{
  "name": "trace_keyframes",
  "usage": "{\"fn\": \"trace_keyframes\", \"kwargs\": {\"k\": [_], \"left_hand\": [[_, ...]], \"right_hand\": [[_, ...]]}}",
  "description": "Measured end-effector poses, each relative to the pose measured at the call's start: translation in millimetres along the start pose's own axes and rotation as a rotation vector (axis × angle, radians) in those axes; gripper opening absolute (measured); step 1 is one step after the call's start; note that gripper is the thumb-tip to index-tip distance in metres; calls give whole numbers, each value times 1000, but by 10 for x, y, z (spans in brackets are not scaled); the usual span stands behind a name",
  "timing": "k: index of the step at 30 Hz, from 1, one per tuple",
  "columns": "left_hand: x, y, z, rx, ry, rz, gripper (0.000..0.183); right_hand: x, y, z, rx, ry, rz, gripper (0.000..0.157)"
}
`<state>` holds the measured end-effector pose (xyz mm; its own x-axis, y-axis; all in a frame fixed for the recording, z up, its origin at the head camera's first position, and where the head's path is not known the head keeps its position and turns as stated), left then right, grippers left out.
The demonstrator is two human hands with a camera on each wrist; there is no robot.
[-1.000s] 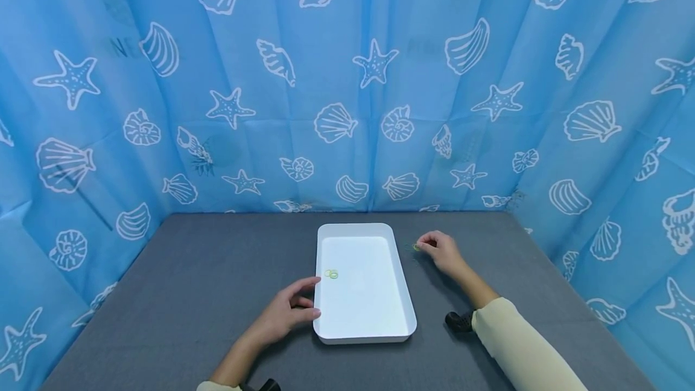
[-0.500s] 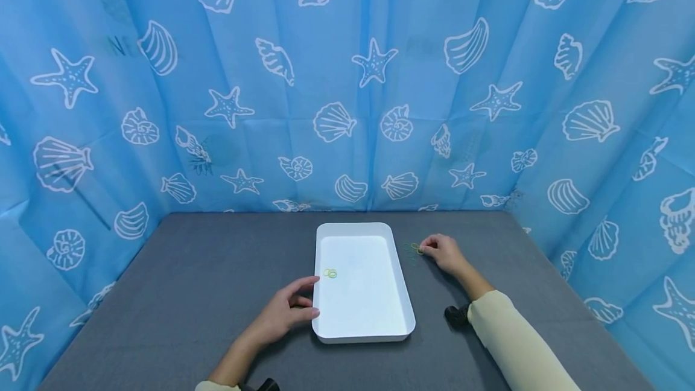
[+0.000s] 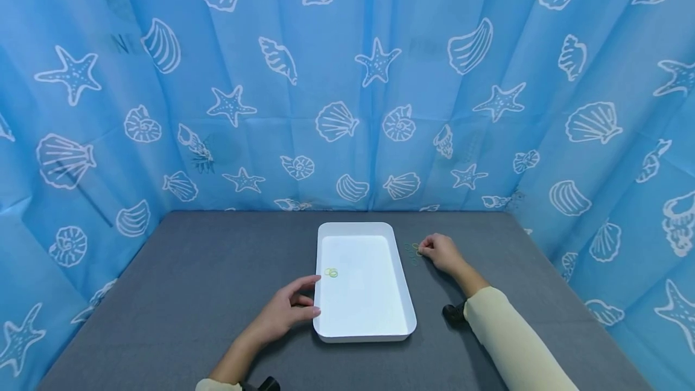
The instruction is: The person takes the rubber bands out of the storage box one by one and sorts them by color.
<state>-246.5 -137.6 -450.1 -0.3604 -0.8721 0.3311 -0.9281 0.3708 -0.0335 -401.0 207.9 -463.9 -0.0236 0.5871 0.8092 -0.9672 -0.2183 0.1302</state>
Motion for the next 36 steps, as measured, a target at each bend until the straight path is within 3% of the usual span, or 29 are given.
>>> {"fn": "trace_keyframes", "kwargs": {"k": [8, 15, 24, 36], "left_hand": [[2, 23, 34, 4, 12, -8, 60], [3, 28, 11, -5, 19, -11, 60], [7, 16, 45, -8, 16, -6, 60], [1, 18, 39, -4, 24, -6, 59]], "right_hand": [[16, 1, 1, -12, 2, 2, 7], [75, -29, 19, -5, 49, -44, 7], [103, -64, 38, -83, 315, -62, 21], [194, -121, 347, -269, 659, -111, 32]]}}
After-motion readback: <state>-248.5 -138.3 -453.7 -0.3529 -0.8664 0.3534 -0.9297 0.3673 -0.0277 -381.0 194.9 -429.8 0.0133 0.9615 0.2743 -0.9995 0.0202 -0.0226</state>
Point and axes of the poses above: each hand's wrist, its own y-axis towards the middle knuckle, its own x-axis out of the back of the hand, z = x × y, the point moved 5 cm from there along y, towards the middle knuckle, and after that the axes turned 3 degrees about y, right-handed, at the moved point
